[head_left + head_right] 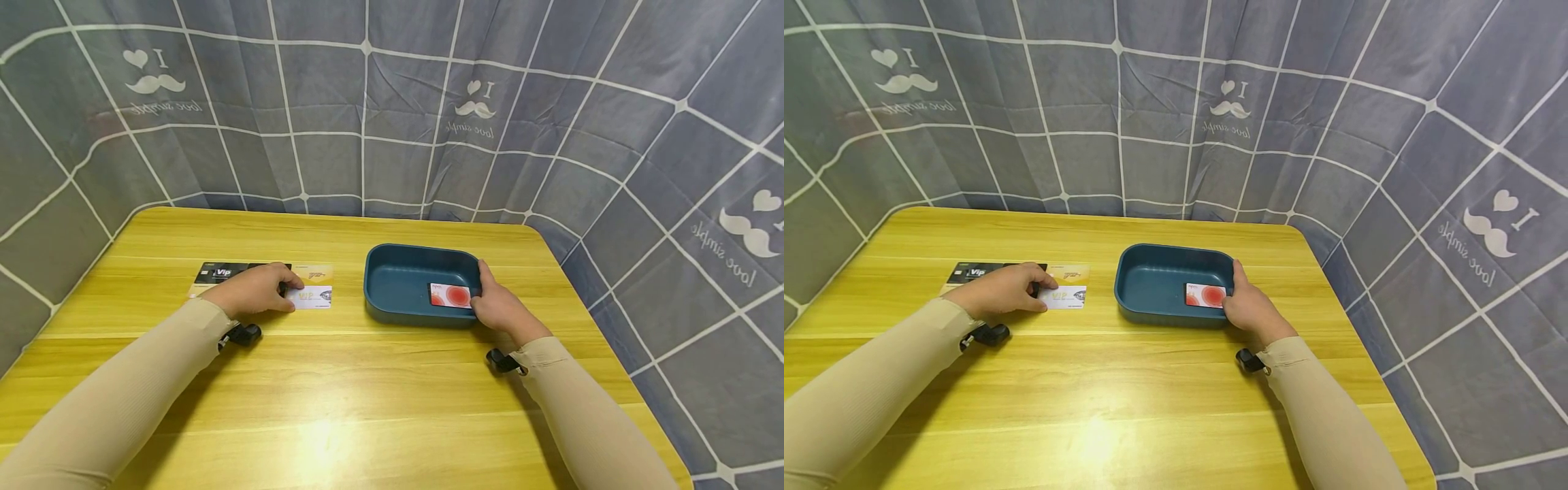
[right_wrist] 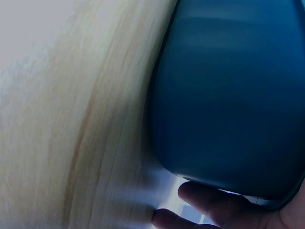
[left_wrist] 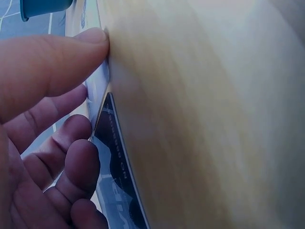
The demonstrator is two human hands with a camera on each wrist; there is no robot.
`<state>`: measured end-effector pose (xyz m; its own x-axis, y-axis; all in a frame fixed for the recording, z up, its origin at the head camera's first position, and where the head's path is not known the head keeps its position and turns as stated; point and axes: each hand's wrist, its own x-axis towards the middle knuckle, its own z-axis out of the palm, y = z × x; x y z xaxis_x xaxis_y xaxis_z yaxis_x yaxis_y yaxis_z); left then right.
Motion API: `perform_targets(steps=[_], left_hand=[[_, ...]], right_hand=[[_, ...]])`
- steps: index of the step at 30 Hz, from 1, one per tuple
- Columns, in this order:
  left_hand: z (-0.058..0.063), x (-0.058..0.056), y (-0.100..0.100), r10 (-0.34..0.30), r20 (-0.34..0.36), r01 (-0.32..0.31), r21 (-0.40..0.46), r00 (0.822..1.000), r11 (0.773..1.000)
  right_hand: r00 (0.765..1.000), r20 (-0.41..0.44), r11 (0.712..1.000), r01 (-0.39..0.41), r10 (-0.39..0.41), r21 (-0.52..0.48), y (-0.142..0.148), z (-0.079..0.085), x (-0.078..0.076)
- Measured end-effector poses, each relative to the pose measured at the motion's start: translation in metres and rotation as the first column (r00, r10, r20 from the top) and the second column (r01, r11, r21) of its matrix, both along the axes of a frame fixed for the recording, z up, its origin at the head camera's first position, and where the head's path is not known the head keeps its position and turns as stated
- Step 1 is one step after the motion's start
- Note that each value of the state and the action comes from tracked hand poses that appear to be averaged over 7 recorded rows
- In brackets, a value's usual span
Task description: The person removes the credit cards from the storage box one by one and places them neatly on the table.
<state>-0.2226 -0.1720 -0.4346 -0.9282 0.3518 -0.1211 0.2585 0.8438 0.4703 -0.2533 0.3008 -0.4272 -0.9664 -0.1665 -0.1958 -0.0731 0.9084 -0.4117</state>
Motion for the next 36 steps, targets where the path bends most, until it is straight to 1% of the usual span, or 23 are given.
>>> perform_targets(steps=[8,14,20,27,29,31,34,36], left_hand=[[0.002,-0.002,0.001,0.020,0.026,-0.021,0.041,0.999,0.999],[0.001,0.000,0.004,0.002,0.027,-0.003,0.019,1.000,1.000],[0.001,-0.001,0.006,0.008,0.025,-0.008,-0.003,1.000,1.000],[0.003,-0.003,0.005,0.016,0.020,-0.016,0.021,1.000,1.000],[0.007,-0.004,0.007,0.008,0.004,-0.009,0.041,1.000,0.999],[0.014,-0.005,0.012,0.002,-0.013,-0.001,0.078,1.000,0.997],[0.029,-0.006,0.024,-0.020,-0.050,0.027,0.154,0.999,0.988],[0.041,-0.006,0.036,-0.029,-0.061,0.041,0.217,0.998,0.975]], right_hand=[[1.000,-0.003,1.000,-0.004,0.004,0.000,0.001,-0.002,-0.002],[1.000,0.003,1.000,-0.006,0.006,-0.004,0.001,-0.002,-0.003],[1.000,0.001,1.000,-0.004,0.004,-0.010,0.000,-0.003,-0.004],[1.000,-0.002,1.000,-0.006,0.006,-0.009,0.001,-0.005,-0.006],[1.000,-0.006,1.000,-0.011,0.010,-0.007,0.001,-0.006,-0.007],[1.000,-0.011,1.000,-0.013,0.013,-0.006,0.001,-0.006,-0.007],[1.000,-0.011,1.000,-0.013,0.013,-0.006,0.001,-0.006,-0.007],[1.000,-0.007,1.000,-0.010,0.010,-0.009,0.000,-0.006,-0.007]])
